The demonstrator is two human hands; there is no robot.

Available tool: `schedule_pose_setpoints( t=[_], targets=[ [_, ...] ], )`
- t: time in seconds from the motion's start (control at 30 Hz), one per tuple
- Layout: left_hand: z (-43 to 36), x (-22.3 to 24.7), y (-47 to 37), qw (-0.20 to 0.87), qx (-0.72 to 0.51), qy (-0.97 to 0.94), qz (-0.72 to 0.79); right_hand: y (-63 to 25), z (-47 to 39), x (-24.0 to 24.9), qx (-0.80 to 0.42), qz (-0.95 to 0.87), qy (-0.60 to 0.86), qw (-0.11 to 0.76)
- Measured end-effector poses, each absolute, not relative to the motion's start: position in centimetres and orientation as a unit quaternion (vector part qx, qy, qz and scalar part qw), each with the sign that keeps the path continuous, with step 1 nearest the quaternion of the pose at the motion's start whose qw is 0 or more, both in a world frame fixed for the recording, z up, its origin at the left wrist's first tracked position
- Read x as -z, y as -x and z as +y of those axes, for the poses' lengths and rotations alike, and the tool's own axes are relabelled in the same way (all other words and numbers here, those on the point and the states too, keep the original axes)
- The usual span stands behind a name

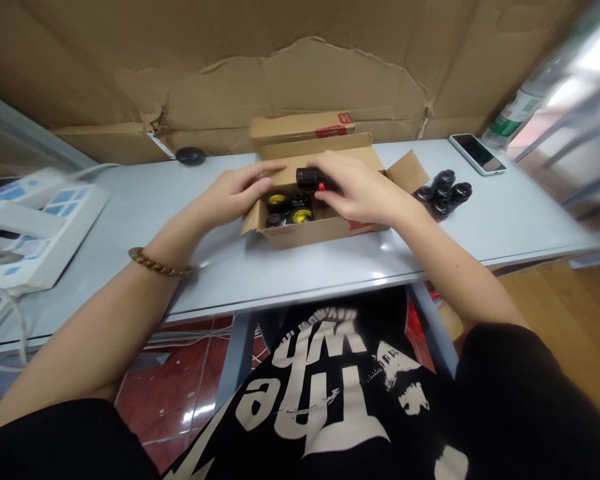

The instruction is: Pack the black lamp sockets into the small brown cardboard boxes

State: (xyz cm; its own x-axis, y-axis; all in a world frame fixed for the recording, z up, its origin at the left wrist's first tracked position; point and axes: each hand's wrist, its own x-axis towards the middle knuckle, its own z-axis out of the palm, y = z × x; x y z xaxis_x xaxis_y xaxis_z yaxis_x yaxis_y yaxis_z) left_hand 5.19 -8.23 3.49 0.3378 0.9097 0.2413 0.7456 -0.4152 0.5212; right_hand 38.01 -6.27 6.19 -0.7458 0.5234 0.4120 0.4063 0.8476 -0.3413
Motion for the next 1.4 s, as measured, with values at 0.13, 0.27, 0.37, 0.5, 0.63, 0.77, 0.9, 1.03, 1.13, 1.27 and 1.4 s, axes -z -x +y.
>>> schedule_pose_setpoints(
  t=[0.13, 0.27, 0.37, 0.5, 0.63, 0.77, 0.9, 1.03, 1.13, 1.27, 1.4],
  targets=[
    [-8.3, -3.6, -5.2, 0.162, -0.250, -0.802, 0.517, -37.9, -6.5, -6.3, -0.124, -0.926, 0.255, 0.251],
    [-8.2, -3.5, -5.2, 0.159, -0.251, -0.804, 0.515, -37.9, -6.7, -6.5, -0.139, -0.923, 0.265, 0.241],
    [-8.2, -3.5, -5.2, 0.153, -0.247, -0.806, 0.515, -37.9, -6.8, -6.8, -0.145, -0.926, 0.262, 0.230],
    [-8.3, -3.7, -5.2, 0.149, -0.241, -0.809, 0.515, -37.8, -7.0, -7.0, -0.137, -0.928, 0.261, 0.227],
    [-8.4, -3.9, -5.3, 0.143, -0.224, -0.810, 0.522, -37.8, -7.1, -7.0, -0.127, -0.921, 0.275, 0.244],
    [-8.5, -3.9, -5.3, 0.141, -0.222, -0.812, 0.522, -37.9, -7.0, -6.9, -0.128, -0.918, 0.284, 0.247],
    [-8.4, -3.7, -5.3, 0.138, -0.226, -0.810, 0.523, -38.0, -6.8, -6.8, -0.123, -0.926, 0.266, 0.238],
    [-8.3, -3.7, -5.3, 0.133, -0.222, -0.812, 0.524, -38.1, -7.1, -7.0, -0.124, -0.930, 0.252, 0.239],
    [-8.3, -3.7, -5.3, 0.127, -0.216, -0.814, 0.524, -37.9, -7.4, -7.1, -0.124, -0.929, 0.246, 0.247],
    [-8.2, -3.6, -5.2, 0.123, -0.218, -0.815, 0.523, -37.8, -7.7, -7.2, -0.126, -0.927, 0.257, 0.242],
    [-8.1, -3.4, -5.1, 0.130, -0.231, -0.816, 0.513, -37.8, -7.7, -7.3, -0.129, -0.930, 0.260, 0.227]
  ],
)
